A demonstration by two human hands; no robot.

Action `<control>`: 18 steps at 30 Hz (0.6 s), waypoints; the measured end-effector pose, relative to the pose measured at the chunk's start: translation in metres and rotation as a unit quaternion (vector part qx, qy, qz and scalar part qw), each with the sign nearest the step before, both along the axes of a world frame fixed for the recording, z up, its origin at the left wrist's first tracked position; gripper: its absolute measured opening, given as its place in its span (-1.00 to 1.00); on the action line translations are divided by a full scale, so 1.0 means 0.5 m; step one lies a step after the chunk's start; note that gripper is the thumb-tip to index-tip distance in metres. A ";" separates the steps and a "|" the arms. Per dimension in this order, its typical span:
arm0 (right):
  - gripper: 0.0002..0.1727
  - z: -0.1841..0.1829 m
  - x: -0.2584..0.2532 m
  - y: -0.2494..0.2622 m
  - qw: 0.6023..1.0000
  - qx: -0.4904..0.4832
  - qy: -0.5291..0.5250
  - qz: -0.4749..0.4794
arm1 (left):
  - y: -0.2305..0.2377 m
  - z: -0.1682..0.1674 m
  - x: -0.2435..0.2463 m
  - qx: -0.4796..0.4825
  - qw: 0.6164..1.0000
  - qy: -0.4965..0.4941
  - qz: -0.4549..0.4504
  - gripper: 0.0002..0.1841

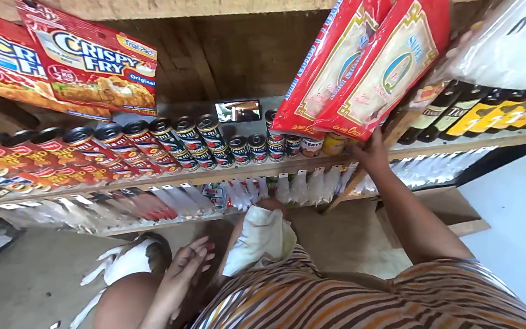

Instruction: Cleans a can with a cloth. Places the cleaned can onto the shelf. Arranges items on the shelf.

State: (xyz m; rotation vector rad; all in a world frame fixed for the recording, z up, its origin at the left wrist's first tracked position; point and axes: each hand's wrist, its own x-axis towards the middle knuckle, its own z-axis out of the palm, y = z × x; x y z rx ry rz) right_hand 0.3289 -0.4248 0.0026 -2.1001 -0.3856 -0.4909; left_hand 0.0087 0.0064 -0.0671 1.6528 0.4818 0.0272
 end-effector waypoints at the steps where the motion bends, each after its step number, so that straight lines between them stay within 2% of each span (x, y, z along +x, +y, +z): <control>1: -0.11 0.008 0.003 0.010 1.000 -0.013 0.008 -0.010 | 0.001 0.001 -0.001 0.000 1.000 0.001 -0.002 -0.50; 4: -0.28 0.021 0.011 0.032 0.997 -0.057 0.033 -0.042 | 0.008 0.004 -0.005 0.002 1.000 0.005 -0.004 -0.50; 6: -0.31 0.020 0.014 0.041 0.996 -0.068 0.029 -0.058 | 0.013 0.004 -0.010 0.005 1.000 0.002 0.000 -0.50; 11: -0.13 0.018 0.012 0.052 0.995 -0.040 -0.016 -0.089 | 0.018 -0.005 -0.014 0.002 1.000 0.008 0.010 -0.51; 16: -0.06 0.019 0.016 0.058 0.987 -0.049 -0.099 -0.115 | 0.009 0.000 -0.005 0.004 1.000 0.021 0.005 -0.50; 18: -0.04 0.021 0.013 0.060 0.987 -0.042 -0.099 -0.121 | 0.007 0.001 -0.002 0.004 1.000 0.018 -0.001 -0.49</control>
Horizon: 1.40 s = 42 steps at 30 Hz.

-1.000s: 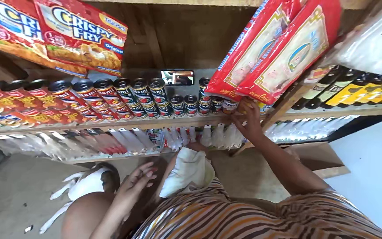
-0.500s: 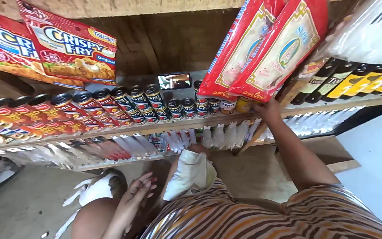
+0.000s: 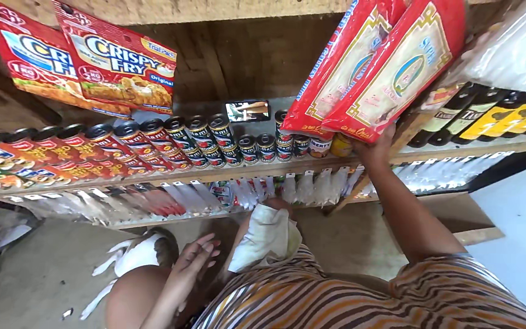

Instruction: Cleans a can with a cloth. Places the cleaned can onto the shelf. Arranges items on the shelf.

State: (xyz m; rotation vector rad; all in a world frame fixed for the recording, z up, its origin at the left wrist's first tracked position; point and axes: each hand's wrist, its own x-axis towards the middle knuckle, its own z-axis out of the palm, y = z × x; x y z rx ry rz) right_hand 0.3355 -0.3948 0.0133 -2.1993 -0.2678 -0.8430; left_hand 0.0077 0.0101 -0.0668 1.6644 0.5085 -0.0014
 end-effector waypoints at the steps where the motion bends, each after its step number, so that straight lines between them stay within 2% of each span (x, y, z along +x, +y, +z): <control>1: -0.02 -0.001 0.000 0.001 1.000 0.003 0.006 -0.002 | 0.000 -0.001 0.000 -0.002 1.000 -0.003 0.000 -0.49; 8: -0.05 -0.011 0.003 0.005 0.999 -0.033 0.018 -0.015 | -0.007 -0.001 -0.002 -0.004 1.000 -0.003 -0.005 -0.52; 15: -0.17 -0.015 0.006 -0.003 0.997 -0.072 0.014 0.004 | -0.007 -0.002 0.001 -0.012 1.000 0.013 -0.002 -0.52; 17: -0.24 -0.025 -0.007 0.000 0.998 -0.051 0.041 0.017 | -0.005 -0.004 -0.001 -0.015 1.000 0.009 -0.001 -0.53; 19: -0.17 -0.056 -0.039 0.007 0.994 0.007 0.106 0.037 | 0.002 -0.007 -0.004 -0.018 1.000 0.007 0.000 -0.53; 20: -0.15 -0.078 -0.063 0.012 0.988 0.025 0.140 0.066 | 0.006 -0.008 -0.005 -0.018 1.000 0.009 0.000 -0.53; 22: -0.27 -0.125 -0.120 0.026 0.975 -0.027 0.145 0.168 | 0.017 -0.011 -0.008 -0.021 1.000 0.017 0.004 -0.53; 25: -0.69 -0.141 -0.184 0.084 0.915 -0.202 0.002 0.349 | 0.035 -0.008 -0.006 -0.019 0.999 0.045 0.006 -0.55; 26: -0.76 -0.127 -0.194 0.116 0.887 -0.226 -0.050 0.399 | 0.041 -0.006 -0.001 -0.018 0.999 0.050 0.001 -0.55; 28: -0.78 -0.074 -0.204 0.188 0.845 -0.232 -0.111 0.468 | 0.055 -0.003 0.012 -0.016 0.999 0.047 -0.009 -0.55; 30: -0.76 -0.009 -0.198 0.267 0.837 -0.195 -0.143 0.491 | 0.070 0.001 0.029 -0.018 0.999 0.030 -0.015 -0.55; 33: -0.68 0.094 -0.178 0.386 0.880 -0.103 -0.143 0.442 | 0.098 0.007 0.063 -0.024 0.999 0.008 -0.029 -0.56; 35: -0.63 0.160 -0.155 0.456 0.926 -0.058 -0.082 0.364 | 0.117 0.004 0.089 -0.029 0.999 -0.010 -0.034 -0.59; 38: -0.51 0.235 -0.101 0.533 0.967 -0.121 0.045 0.220 | 0.139 -0.002 0.121 -0.059 0.997 -0.053 -0.006 -0.71; 42: -0.49 0.293 -0.014 0.611 0.954 -0.216 0.166 0.127 | 0.170 -0.064 0.131 -0.120 0.990 -0.064 0.044 -0.70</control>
